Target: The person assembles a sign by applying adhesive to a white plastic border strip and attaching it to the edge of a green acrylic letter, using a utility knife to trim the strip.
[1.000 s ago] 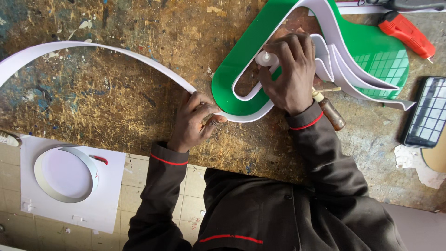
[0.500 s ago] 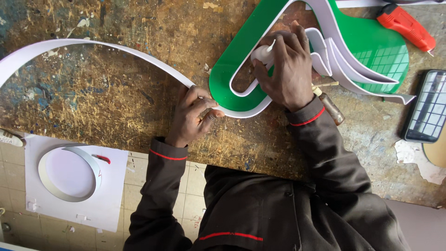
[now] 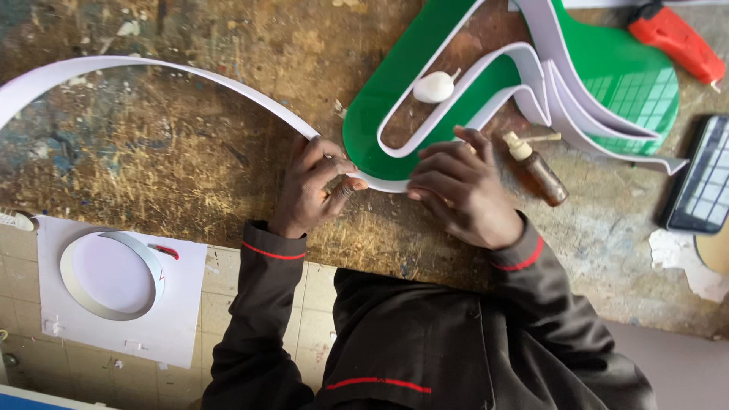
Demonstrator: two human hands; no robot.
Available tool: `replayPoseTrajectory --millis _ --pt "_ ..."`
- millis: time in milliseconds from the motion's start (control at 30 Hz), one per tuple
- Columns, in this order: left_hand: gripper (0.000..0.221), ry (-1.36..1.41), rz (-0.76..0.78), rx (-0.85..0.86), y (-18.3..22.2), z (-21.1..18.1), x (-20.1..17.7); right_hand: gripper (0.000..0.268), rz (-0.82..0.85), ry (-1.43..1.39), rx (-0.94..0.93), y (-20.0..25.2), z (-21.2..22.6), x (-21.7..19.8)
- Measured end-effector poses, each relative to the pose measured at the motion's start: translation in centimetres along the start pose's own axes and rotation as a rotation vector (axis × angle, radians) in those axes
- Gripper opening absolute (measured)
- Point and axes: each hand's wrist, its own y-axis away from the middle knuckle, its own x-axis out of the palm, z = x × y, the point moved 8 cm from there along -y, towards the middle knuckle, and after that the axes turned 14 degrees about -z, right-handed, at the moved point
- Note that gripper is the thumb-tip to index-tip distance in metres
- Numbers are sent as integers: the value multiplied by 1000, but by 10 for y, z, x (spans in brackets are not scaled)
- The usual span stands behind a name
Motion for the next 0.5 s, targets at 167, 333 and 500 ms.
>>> replayPoseTrajectory --millis 167,333,500 --pt "28 18 -8 -12 -4 -7 -2 29 5 0 -27 7 -10 13" --pt "25 57 -7 6 -2 -6 0 30 45 2 -7 8 -10 14" --pt "28 30 7 -23 -3 -6 -1 30 58 17 12 8 -10 14"
